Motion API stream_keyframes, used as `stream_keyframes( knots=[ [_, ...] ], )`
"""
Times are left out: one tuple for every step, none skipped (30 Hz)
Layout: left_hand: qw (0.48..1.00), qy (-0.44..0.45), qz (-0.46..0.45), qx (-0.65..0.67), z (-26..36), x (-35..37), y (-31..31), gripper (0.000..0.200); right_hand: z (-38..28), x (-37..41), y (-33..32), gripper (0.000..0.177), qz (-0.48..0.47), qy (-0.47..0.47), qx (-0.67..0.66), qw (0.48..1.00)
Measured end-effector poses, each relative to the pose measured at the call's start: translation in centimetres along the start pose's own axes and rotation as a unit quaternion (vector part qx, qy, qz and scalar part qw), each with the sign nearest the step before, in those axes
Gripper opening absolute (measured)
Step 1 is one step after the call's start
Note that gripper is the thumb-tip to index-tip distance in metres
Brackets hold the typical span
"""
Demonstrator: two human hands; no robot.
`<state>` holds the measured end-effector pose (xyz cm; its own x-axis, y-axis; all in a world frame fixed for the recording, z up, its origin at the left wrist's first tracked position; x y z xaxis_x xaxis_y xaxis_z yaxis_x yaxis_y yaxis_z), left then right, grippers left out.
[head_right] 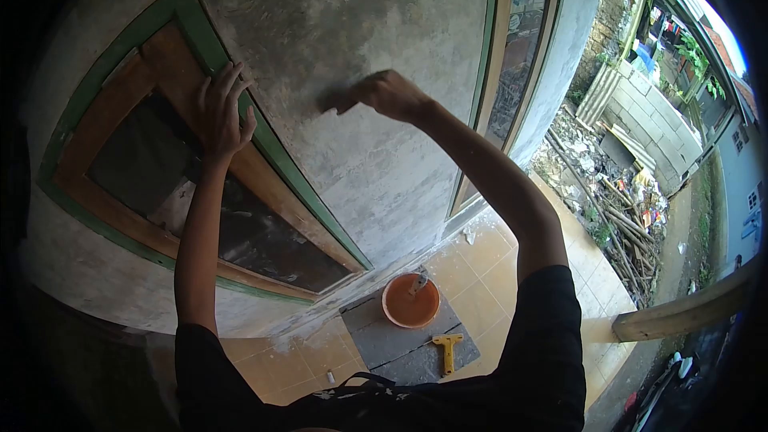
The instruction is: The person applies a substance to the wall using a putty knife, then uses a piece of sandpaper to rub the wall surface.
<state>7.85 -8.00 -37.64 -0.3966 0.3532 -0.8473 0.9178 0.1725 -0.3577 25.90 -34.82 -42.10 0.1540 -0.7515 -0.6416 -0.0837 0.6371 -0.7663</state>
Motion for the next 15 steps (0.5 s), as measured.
stream_keyframes(
  knots=[
    [1.0,0.0,-0.004,0.002,0.2,0.1,-0.2,0.038,0.3,-1.6,-1.6,0.024,0.043,-0.045,0.095,0.993],
    [1.0,-0.003,-0.005,0.0,0.2,0.0,-0.3,0.038,0.2,-2.9,-3.4,0.031,0.096,-0.059,0.143,0.983],
    [1.0,-0.007,-0.005,-0.002,0.2,-0.2,-0.4,0.037,-0.3,-4.0,-4.9,0.037,0.149,-0.075,0.192,0.967],
    [1.0,-0.006,-0.005,-0.002,0.2,-0.2,-0.3,0.037,-1.0,-4.9,-5.9,0.037,0.149,-0.075,0.193,0.967],
    [1.0,-0.007,-0.001,-0.001,0.2,-0.1,-0.3,0.037,-1.8,-5.6,-7.0,0.043,0.225,-0.087,0.239,0.94],
    [1.0,-0.008,0.002,0.0,0.2,-0.1,-0.2,0.037,-2.1,-5.9,-7.4,0.048,0.3,-0.099,0.283,0.906],
    [1.0,-0.008,0.003,-0.002,0.1,-0.1,-0.1,0.037,-1.7,-5.8,-7.0,0.048,0.301,-0.1,0.282,0.905],
    [1.0,-0.007,-0.001,0.001,0.1,0.0,-0.1,0.037,-1.0,-5.3,-6.0,0.051,0.289,-0.069,0.275,0.914],
    [1.0,-0.004,-0.004,0.004,0.1,0.0,-0.1,0.038,-0.2,-4.5,-4.7,0.054,0.277,-0.037,0.268,0.922],
    [1.0,-0.001,-0.006,0.004,0.1,0.1,-0.1,0.038,0.9,-3.2,-3.1,0.05,0.248,-0.022,0.275,0.929],
    [1.0,0.001,-0.004,0.006,0.1,0.1,-0.1,0.037,1.6,-1.3,-1.4,0.053,0.24,-0.011,0.27,0.933],
    [1.0,0.003,0.001,0.006,0.1,0.0,-0.1,0.037,2.1,0.8,0.4,0.056,0.232,-0.003,0.266,0.936],
    [1.0,0.005,0.003,0.004,0.1,-0.1,-0.1,0.037,2.3,3.2,2.4,0.058,0.209,0.02,0.256,0.944],
    [1.0,0.003,0.003,0.011,0.1,-0.1,-0.1,0.037,2.0,5.5,4.2,0.056,0.197,0.048,0.234,0.951],
    [1.0,0.001,0.003,0.017,0.0,0.0,-0.1,0.037,1.6,8.1,6.2,0.054,0.181,0.064,0.215,0.958]
  ],
)
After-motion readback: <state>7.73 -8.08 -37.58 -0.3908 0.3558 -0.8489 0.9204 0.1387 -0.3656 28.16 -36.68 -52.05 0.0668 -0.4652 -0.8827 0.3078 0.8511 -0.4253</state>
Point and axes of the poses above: each hand's wrist, its own x-axis away from the middle knuckle, its own y-axis out of the palm, z = x × y, the point moved 1 cm from there along -x, towards the middle knuckle, and after that the axes turned 8 degrees about -y, right-handed, at the moved point
